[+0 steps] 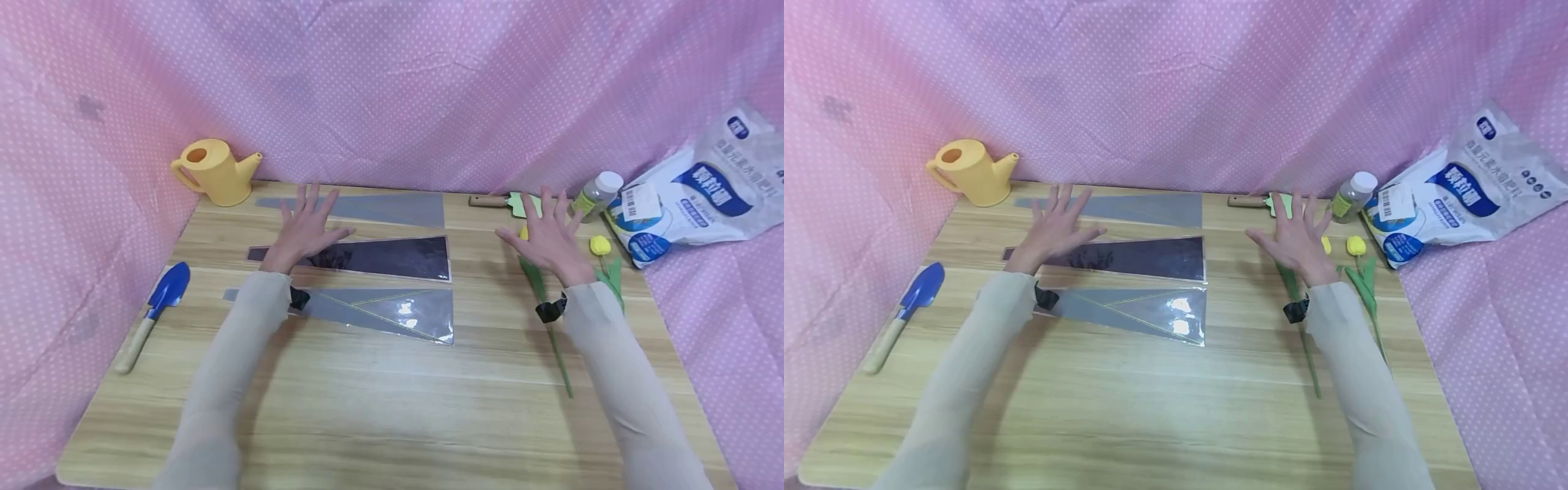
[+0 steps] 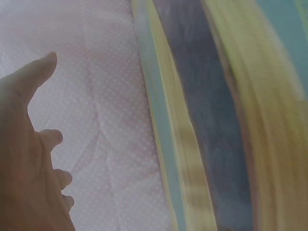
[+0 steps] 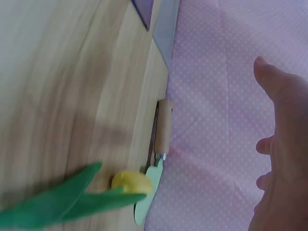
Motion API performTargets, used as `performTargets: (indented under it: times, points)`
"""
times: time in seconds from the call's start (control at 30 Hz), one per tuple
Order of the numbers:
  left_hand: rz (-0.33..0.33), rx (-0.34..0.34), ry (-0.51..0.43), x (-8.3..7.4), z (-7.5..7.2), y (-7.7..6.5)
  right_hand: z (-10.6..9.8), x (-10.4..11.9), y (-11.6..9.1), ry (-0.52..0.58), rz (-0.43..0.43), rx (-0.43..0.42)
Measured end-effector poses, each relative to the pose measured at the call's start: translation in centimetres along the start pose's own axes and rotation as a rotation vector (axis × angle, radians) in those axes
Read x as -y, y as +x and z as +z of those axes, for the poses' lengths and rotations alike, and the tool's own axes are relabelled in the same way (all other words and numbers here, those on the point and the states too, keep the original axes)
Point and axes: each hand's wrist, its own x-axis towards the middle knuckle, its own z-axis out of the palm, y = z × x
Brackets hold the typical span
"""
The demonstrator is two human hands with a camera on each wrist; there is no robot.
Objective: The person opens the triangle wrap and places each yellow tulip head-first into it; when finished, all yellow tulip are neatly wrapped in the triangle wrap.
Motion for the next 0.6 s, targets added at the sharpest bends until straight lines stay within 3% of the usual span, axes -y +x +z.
performTargets:
  times: [0.3, 0.6]
  points:
    - [0.005, 0.021, -0.022, -1.3, 0.2, 2.2, 0.7, 2.0, 2.7, 0.026, -0.034, -0.012]
    - [-0.012, 0.055, 0.012, -2.2, 2.0, 3.9, 2.4, 4.0, 4.6, 0.077, -0.010, 0.055]
